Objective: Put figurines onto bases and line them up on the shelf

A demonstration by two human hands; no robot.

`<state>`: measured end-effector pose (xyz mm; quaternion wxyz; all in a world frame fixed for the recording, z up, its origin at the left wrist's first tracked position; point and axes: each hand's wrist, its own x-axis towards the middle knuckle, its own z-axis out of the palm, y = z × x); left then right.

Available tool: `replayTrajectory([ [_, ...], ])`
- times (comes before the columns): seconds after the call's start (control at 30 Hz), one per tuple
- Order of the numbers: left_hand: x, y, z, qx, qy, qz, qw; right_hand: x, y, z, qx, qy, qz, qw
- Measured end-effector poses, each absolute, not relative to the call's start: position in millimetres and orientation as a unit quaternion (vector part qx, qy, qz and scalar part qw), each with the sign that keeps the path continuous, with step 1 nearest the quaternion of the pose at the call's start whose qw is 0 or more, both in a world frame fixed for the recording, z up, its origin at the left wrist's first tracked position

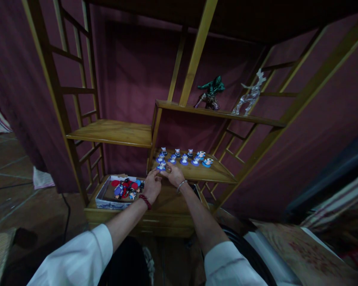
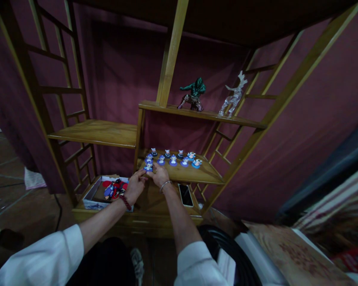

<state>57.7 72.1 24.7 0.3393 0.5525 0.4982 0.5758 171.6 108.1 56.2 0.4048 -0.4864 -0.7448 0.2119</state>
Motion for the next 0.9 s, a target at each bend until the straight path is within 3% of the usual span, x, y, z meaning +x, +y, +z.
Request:
replayTrajectory([
  [0.37, 57.4, 68.9, 26.9, 0.552, 0.502, 0.573, 0.338, 176.1, 120.1, 43.4, -0.471, -0.732, 0.264, 0.415],
  [0.7, 54.8, 64.9, 30.8, 0.553, 0.507, 0.565, 0.343, 175.1, 110.5, 52.6, -0.503, -0.744, 0.210, 0.387],
  [0.9, 55.0, 64.4, 31.7, 0.550, 0.509, 0.559, 0.354, 176.0, 117.9, 43.3, -0.486, -0.726, 0.250, 0.417],
])
